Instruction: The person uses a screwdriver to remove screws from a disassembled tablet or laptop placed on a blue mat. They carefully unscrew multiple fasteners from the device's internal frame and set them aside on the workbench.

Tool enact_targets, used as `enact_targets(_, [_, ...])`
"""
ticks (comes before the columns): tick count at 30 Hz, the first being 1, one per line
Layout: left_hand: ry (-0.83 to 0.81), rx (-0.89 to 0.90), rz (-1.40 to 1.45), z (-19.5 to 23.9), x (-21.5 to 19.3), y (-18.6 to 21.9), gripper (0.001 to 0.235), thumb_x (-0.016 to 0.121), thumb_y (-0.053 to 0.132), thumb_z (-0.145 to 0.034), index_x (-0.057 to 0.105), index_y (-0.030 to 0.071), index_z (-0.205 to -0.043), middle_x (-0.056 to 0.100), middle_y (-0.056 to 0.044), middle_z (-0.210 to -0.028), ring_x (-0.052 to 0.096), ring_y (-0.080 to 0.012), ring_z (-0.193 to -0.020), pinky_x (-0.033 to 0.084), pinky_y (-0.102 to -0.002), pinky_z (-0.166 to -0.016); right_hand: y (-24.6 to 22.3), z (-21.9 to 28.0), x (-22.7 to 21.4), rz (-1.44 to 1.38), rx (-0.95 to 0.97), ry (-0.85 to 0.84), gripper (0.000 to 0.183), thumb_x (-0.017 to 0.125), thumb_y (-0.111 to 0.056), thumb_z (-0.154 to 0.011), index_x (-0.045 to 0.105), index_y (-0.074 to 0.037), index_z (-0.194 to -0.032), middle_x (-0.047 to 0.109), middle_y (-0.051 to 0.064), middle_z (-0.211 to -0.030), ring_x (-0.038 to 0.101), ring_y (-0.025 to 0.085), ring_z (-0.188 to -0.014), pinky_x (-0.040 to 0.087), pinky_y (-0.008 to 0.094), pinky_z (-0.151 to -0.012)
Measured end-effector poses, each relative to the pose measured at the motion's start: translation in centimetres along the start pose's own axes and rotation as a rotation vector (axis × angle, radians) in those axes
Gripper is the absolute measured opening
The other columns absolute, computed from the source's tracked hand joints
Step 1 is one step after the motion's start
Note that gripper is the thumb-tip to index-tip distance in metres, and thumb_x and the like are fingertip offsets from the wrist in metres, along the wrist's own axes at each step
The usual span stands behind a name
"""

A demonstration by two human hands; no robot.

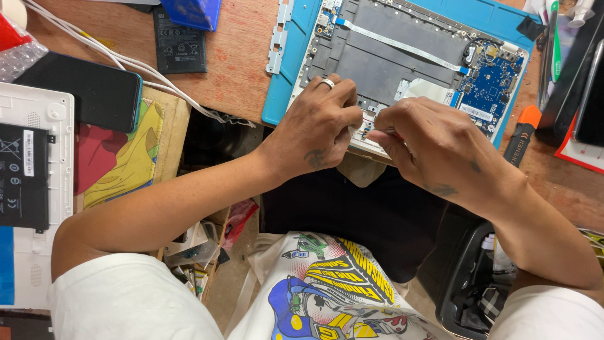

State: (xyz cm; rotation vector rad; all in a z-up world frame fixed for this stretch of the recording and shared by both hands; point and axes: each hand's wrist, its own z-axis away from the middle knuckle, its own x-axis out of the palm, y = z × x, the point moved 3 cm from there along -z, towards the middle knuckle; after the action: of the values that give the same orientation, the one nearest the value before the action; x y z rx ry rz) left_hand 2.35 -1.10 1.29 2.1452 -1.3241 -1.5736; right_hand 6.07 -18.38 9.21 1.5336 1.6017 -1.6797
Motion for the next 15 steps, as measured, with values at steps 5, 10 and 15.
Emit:
enact_targets(5, [-0.009, -0.007, -0.013, 0.0, 0.0, 0.0, 0.007, 0.066, -0.002, -0.08, 0.065, 0.004, -0.081, 0.056, -0.009, -0.094, 0.056, -0.0261, -0.093, 0.045, -0.039, -0.088, 0.5, 0.8, -0.2, -0.031, -0.017, 0.089, 0.022, 0.074, -0.006, -0.095, 0.057, 0.002, -0.106, 0.067, 0.016, -0.087, 0.068, 0.027, -0.074, 0.052, 0.037, -0.061])
enact_targets(10, [0.008, 0.016, -0.007, 0.1, -0.1, 0.2, 0.007, 0.067, -0.001, -0.08, 0.065, 0.004, -0.084, 0.056, -0.009, -0.097, 0.056, -0.0263, -0.096, 0.046, -0.039, -0.092, 3.2, 5.5, -2.6, -0.039, 0.083, 0.354, 0.022, 0.069, -0.002, -0.109, 0.051, 0.002, -0.121, 0.069, 0.015, -0.112, 0.073, 0.025, -0.099, 0.06, 0.032, -0.082])
enact_targets(15, [0.005, 0.016, 0.03, -0.1, 0.0, 0.4, 0.01, 0.069, 0.001, -0.082, 0.065, 0.005, -0.09, 0.056, -0.009, -0.098, 0.056, -0.027, -0.098, 0.045, -0.041, -0.091, 7.3, 12.6, -4.3, 0.04, 0.335, 0.445, 0.015, 0.061, -0.001, -0.12, 0.048, 0.002, -0.127, 0.066, 0.018, -0.125, 0.071, 0.02, -0.097, 0.056, 0.024, -0.081])
